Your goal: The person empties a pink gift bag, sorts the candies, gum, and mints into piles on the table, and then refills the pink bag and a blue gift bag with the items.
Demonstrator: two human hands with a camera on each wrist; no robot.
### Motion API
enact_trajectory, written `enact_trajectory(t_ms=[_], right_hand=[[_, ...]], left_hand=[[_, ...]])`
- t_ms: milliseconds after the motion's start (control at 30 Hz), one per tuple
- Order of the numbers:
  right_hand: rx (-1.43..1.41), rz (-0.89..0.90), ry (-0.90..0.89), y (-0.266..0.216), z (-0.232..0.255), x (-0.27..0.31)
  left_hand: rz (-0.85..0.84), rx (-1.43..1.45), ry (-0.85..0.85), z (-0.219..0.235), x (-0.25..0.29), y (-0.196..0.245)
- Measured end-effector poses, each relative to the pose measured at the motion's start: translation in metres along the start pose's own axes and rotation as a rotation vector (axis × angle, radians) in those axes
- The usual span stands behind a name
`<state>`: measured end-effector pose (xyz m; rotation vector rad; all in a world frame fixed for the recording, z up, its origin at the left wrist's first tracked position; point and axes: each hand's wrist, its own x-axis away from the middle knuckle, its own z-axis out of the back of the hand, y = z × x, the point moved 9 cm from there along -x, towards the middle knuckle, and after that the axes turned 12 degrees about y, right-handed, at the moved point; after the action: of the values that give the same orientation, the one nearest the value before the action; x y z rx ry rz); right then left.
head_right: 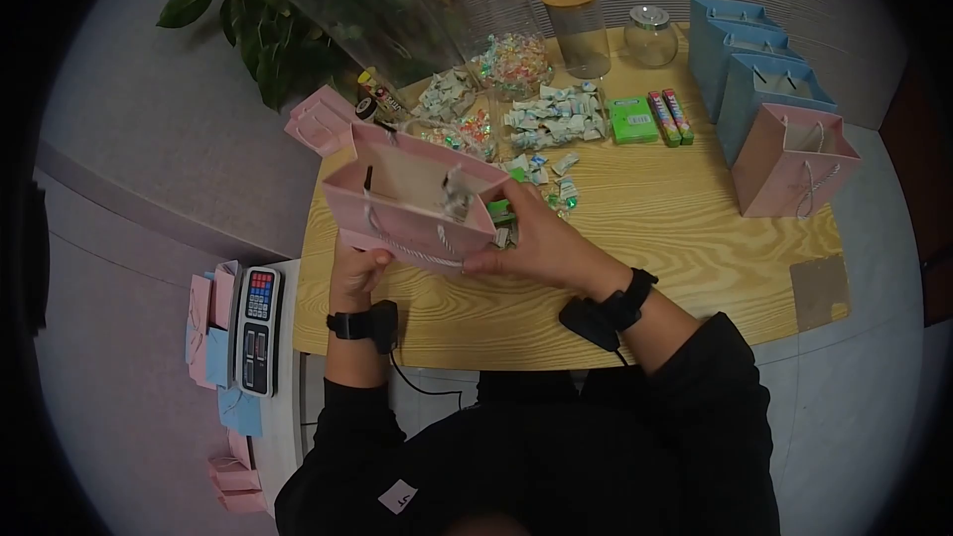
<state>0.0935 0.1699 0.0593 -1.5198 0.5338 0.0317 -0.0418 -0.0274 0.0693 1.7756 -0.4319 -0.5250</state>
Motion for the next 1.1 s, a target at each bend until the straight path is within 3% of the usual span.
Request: enact_trajectory(t_ms=[33,67,133,167,233,267,300,367,433,467,567,600,633,700,733,800,933,1100], right_hand=[[0.000,-0.004,-0.006,-0.001,-0.003,0.001],[0.111,0.122,-0.012,-0.016,-0.005,0.003],[0.248,0.317,-0.027,-0.044,-0.009,0.007],[0.243,0.306,-0.039,-0.046,-0.008,0.006],[0.406,0.525,-0.058,-0.062,-0.011,0.010],[0.401,0.519,-0.063,-0.061,-0.011,0.009],[0.334,0.462,-0.055,-0.057,-0.009,0.008],[0.266,0.398,-0.046,-0.052,-0.011,0.010],[0.134,0.158,-0.106,-0.036,-0.022,0.015],[0.134,0.156,-0.106,-0.036,-0.023,0.016],[-0.104,-0.276,-0.146,-0.003,-0.024,0.015],[-0.183,-0.170,-0.042,-0.002,-0.019,0.010],[-0.182,-0.171,-0.037,0.010,-0.016,0.007],[-0.256,-0.355,0.018,0.039,-0.006,0.002],[-0.261,-0.353,0.020,0.038,-0.003,0.001],[-0.224,-0.458,0.020,0.044,-0.002,0.005],[-0.213,-0.456,-0.044,0.053,-0.014,0.012],[-0.127,-0.407,-0.159,0.054,-0.024,0.018]], left_hand=[[-0.105,0.001,-0.053,-0.025,0.003,0.016],[-0.100,0.003,-0.042,-0.027,0.003,0.019],[-0.229,-0.262,-0.043,-0.031,0.010,0.029],[-0.023,0.008,0.128,-0.024,0.007,0.018],[-0.146,0.010,-0.002,-0.034,0.016,0.031],[-0.172,0.045,-0.013,-0.033,0.014,0.033],[-0.168,0.043,-0.007,-0.036,0.018,0.034],[-0.091,0.104,0.178,-0.042,0.027,0.044],[-0.327,-0.096,0.020,-0.042,0.025,0.056],[-0.307,-0.028,0.107,-0.035,0.020,0.054],[-0.384,-0.112,0.147,-0.029,0.010,0.090],[-0.378,-0.112,0.140,-0.031,0.008,0.103],[-0.396,-0.312,0.106,-0.039,0.006,0.114],[-0.480,-0.676,0.033,-0.055,0.000,0.125],[-0.481,-0.681,0.029,-0.060,-0.005,0.131],[-0.672,-1.265,-0.166,-0.093,-0.005,0.130],[-0.647,-1.247,-0.283,-0.105,-0.011,0.121],[-0.675,-1.262,-0.261,-0.106,-0.012,0.133]])
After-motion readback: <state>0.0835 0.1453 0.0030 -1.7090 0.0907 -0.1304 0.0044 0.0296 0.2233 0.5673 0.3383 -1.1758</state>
